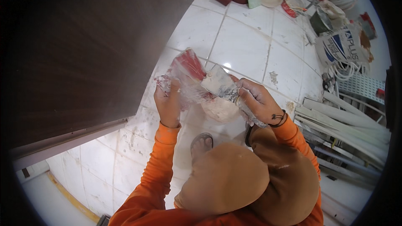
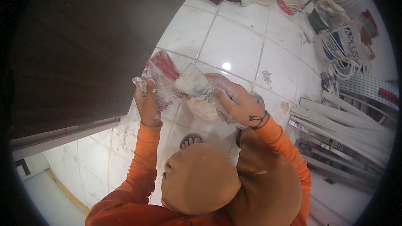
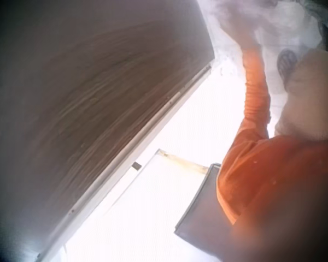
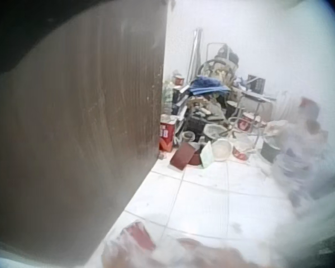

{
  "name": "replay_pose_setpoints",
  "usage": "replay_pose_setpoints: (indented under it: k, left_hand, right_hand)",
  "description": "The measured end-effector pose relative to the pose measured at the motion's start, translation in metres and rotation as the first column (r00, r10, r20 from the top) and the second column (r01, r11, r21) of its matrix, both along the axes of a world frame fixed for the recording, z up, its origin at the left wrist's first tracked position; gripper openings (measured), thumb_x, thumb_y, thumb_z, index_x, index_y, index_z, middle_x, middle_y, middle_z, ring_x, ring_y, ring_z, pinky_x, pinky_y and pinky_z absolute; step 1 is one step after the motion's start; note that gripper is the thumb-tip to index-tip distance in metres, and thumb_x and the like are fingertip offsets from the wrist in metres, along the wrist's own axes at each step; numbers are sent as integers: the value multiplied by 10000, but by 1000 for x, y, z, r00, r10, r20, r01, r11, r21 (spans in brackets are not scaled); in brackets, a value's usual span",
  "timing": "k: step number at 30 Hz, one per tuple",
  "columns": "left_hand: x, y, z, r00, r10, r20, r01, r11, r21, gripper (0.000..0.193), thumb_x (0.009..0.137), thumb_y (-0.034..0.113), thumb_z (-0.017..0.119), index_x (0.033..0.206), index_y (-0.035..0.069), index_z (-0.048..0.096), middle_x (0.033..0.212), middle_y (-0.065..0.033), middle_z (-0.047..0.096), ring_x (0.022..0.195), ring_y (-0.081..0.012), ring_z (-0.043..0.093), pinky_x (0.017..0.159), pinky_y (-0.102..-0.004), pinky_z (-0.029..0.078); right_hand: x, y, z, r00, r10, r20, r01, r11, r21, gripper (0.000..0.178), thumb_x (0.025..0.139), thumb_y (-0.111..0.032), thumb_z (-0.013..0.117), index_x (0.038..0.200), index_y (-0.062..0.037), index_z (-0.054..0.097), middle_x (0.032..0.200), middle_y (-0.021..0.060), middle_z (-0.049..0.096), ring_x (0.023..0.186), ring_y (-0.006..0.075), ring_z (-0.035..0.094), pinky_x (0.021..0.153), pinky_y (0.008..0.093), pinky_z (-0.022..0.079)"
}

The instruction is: The person scoops grout from a bucket using a trowel and applies it to the joints between white floor tiles. They repeatedly smooth the grout lines with the trowel while kneeling on the floor.

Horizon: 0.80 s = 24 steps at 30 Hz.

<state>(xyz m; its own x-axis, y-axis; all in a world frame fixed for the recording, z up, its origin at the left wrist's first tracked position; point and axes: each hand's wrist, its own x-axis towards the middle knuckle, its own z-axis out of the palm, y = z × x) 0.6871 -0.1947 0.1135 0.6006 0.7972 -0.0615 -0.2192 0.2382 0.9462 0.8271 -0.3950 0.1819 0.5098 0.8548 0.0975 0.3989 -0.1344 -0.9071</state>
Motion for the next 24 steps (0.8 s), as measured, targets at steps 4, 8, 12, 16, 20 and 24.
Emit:
replay_pose_setpoints:
  k: [4,8,12,16,20,24]
  left_hand:
    - [-15,-5,3,968,-11,-249,112,912,396,215,926,183,721,935,-16,640,728,11,596,668,-64,505,570,-244,429]
    - [-6,-4,-8,888,-286,-361,429,798,424,205,916,178,732,888,-7,648,658,21,571,604,-57,480,536,-248,415]
    - [-7,-3,-66,937,-132,-324,87,985,-149,232,975,243,659,949,12,649,783,44,585,724,-38,487,636,-220,422]
    - [-2,-15,-95,921,-213,-327,177,975,-136,282,1031,299,564,1018,27,635,909,64,571,821,-24,467,734,-196,404]
    - [6,-38,-142,874,-270,-403,348,928,131,307,1022,274,558,1116,-15,606,959,-25,628,884,-106,543,815,-274,457]
    - [18,-63,-166,919,-75,-387,290,794,534,279,1004,201,549,1158,-29,590,1151,-154,629,1019,-245,613,933,-331,460]
  right_hand:
    - [17,17,10,749,-15,-663,-108,984,-144,263,1047,-169,420,1206,13,526,803,20,593,624,68,551,544,206,451]
    - [58,12,-46,910,-145,-388,136,989,-51,308,1037,-226,462,1183,18,582,831,-25,569,828,52,566,719,240,472]
    - [93,-28,-47,825,-252,-505,182,966,-186,354,1025,-270,526,1197,31,597,831,5,590,752,81,554,678,261,473]
    - [106,-87,-89,998,-67,-17,59,950,-308,275,943,-178,630,1178,-39,671,840,66,570,795,191,612,718,329,510]
    - [104,-132,-134,902,147,406,8,935,-355,338,806,-89,709,1140,-135,710,951,103,568,875,311,584,751,388,517]
    - [99,-139,-171,847,124,517,55,947,-316,185,756,-70,687,939,-94,704,994,108,576,915,320,577,789,403,502]
